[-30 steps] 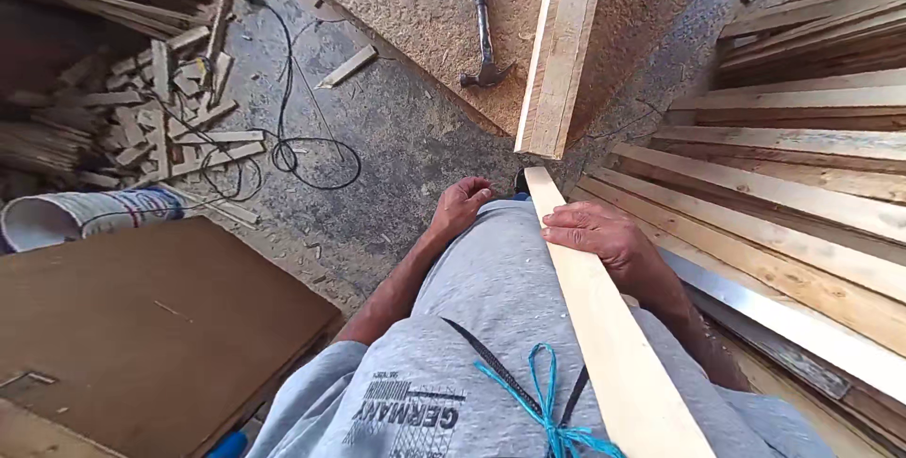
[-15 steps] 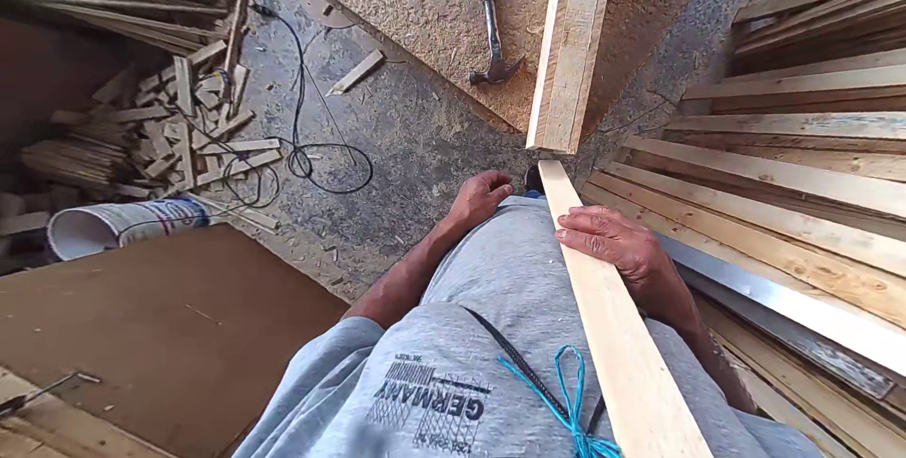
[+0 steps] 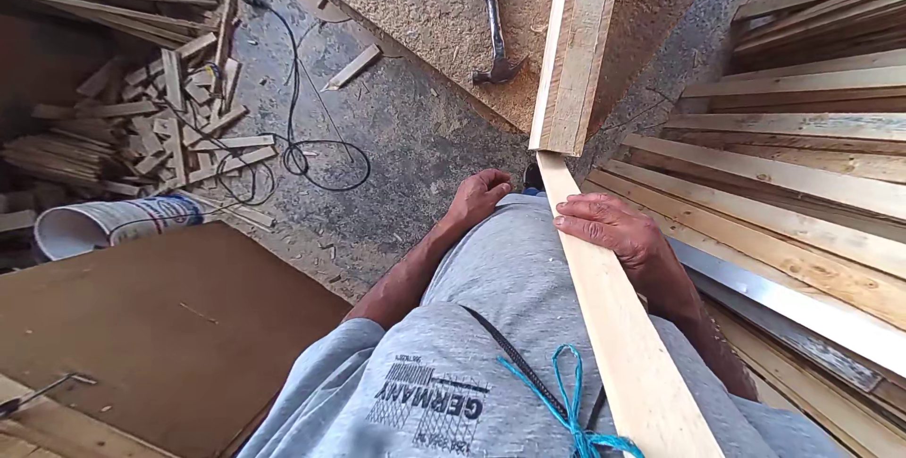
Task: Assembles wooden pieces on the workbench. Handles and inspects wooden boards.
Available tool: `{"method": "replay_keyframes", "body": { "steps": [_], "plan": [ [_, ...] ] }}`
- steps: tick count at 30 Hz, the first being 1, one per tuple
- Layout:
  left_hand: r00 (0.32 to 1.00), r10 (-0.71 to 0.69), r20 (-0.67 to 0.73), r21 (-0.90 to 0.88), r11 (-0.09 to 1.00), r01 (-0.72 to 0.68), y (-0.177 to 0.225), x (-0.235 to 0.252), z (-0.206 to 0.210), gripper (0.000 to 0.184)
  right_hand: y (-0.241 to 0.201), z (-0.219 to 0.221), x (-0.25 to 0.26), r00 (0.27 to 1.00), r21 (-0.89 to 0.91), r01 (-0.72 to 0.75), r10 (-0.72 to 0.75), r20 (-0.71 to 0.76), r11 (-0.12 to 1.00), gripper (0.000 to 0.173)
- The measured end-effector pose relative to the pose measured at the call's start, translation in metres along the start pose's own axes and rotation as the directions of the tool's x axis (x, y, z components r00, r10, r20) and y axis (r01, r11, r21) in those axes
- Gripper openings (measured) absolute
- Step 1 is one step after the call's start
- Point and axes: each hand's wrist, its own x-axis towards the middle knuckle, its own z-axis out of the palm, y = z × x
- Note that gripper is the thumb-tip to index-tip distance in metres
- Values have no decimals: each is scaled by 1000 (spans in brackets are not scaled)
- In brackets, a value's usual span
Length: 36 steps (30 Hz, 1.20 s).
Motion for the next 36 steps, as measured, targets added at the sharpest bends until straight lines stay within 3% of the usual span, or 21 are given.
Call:
{"method": "replay_keyframes", "body": {
  "steps": [8,26,30,32,34,36],
  "plan": [
    [1000,-25,5,66,998,24,6,4,-1,33,3,1,-2,1000,-48,16,-17,-15,999,27],
    [1000,-22,13,115,993,21,13,9,0,32,35,-5,22,998,43,-41,43,-50,998,28],
    [996,84,-15,166,983,-80,28,4,-4,29,36,-12,31,996,84,-79,83,-39,993,29],
    [978,202,-55,122,973,-195,40,-3,-7,26,38,-12,31,994,99,-94,98,-38,991,28],
    [923,373,-93,6,927,-374,58,-12,-13,26,39,-11,31,992,109,-115,120,-46,987,29],
    [813,577,-74,-50,812,-581,84,-22,-20,34,39,-12,32,992,116,-116,122,-46,986,28]
  ]
}}
